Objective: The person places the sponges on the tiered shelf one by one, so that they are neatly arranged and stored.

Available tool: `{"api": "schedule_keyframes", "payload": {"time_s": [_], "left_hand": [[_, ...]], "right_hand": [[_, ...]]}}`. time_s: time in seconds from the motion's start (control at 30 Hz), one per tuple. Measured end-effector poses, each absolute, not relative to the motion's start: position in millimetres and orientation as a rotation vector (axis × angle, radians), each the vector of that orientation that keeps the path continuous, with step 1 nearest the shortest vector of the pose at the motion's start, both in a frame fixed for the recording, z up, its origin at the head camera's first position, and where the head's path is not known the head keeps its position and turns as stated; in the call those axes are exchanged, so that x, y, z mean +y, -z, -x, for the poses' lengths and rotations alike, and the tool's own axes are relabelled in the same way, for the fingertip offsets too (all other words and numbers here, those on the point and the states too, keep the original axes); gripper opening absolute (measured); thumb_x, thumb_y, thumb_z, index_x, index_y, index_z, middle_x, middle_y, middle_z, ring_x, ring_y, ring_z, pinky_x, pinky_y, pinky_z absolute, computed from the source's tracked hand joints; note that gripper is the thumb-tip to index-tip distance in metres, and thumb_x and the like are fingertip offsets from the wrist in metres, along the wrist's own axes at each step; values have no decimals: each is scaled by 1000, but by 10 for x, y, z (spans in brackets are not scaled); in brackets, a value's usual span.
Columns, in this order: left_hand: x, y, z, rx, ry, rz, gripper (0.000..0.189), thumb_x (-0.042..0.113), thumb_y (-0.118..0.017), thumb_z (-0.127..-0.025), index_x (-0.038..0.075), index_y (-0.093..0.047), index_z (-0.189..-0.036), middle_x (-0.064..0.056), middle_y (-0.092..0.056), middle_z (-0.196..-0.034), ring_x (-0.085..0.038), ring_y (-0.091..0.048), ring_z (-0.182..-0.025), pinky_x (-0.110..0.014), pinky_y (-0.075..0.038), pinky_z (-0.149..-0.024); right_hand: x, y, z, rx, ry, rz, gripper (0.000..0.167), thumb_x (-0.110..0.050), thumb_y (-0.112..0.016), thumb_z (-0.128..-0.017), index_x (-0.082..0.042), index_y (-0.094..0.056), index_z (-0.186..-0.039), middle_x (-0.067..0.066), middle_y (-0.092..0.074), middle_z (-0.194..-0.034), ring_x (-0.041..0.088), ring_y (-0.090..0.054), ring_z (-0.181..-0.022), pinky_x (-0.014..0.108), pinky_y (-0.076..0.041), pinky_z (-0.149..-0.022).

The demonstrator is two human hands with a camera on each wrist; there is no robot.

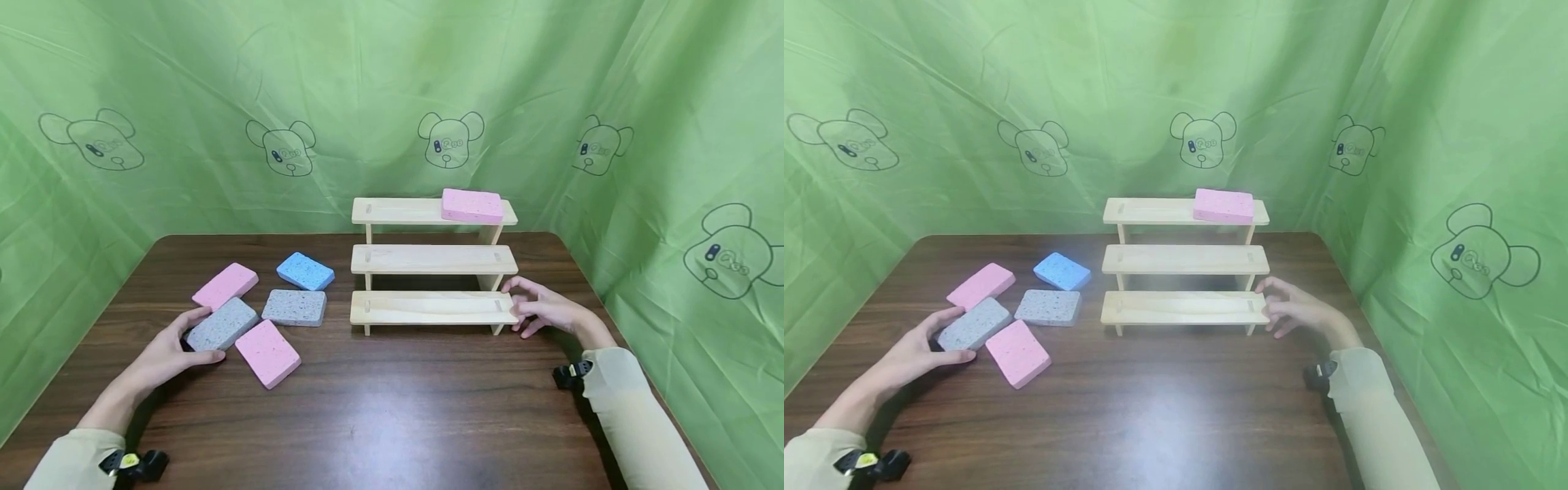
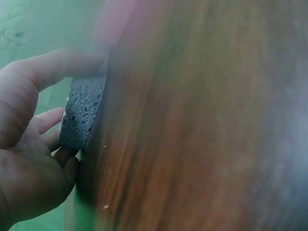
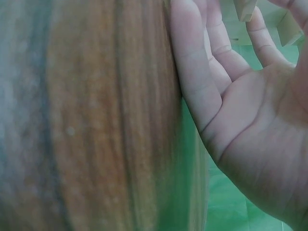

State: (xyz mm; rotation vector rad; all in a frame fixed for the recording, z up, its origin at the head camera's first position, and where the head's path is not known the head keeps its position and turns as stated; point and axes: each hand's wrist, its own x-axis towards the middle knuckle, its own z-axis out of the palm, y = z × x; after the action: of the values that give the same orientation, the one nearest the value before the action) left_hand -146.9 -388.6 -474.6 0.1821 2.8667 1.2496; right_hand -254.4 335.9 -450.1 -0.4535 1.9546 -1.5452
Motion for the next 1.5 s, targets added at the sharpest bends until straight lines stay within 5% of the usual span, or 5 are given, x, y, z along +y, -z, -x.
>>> {"api": "schedule_keyframes", "payload": {"time_s": [0.37,0.63,0.93,1.17,1.5], "left_hand": [[-3882,4608,1496,2884,-1178,-161,96,25,-89,-80,3,-34,-155,-26,-44,-146,-15,-44,-113,-9,-30,-81],[-3928,4510,1470,2846,-1224,-213,91,20,-88,-81,0,-36,-152,-24,-48,-144,0,-46,-110,-12,-38,-81],[-3955,4306,1496,2862,-1327,-179,77,16,-85,-84,0,-43,-146,-8,-55,-130,-1,-53,-103,-16,-44,-79],[-3937,4086,1579,2882,-1394,-170,71,14,-81,-88,12,-44,-149,2,-52,-136,-1,-58,-103,-12,-46,-78],[-3644,3666,1778,2945,-1512,-226,64,12,-81,-88,17,-51,-145,6,-58,-131,-5,-58,-105,-12,-46,-81]], "right_hand": [[3380,4516,2558,1952,1547,447,41,-1,-52,-97,-13,-37,-133,20,-60,-105,30,-67,-82,48,-61,-65],[3368,4528,2557,1960,1538,424,43,-3,-53,-97,-11,-35,-135,20,-60,-105,33,-67,-82,49,-61,-65],[3359,4519,2556,1960,1538,418,42,-3,-54,-96,-13,-37,-134,21,-60,-105,32,-67,-82,49,-61,-66],[3359,4506,2563,1962,1537,409,43,-2,-54,-96,-14,-37,-133,20,-60,-105,32,-67,-82,48,-61,-65],[3358,4519,2560,1957,1534,440,40,-2,-54,-96,-14,-37,-130,20,-61,-103,31,-67,-81,45,-61,-63]]}}
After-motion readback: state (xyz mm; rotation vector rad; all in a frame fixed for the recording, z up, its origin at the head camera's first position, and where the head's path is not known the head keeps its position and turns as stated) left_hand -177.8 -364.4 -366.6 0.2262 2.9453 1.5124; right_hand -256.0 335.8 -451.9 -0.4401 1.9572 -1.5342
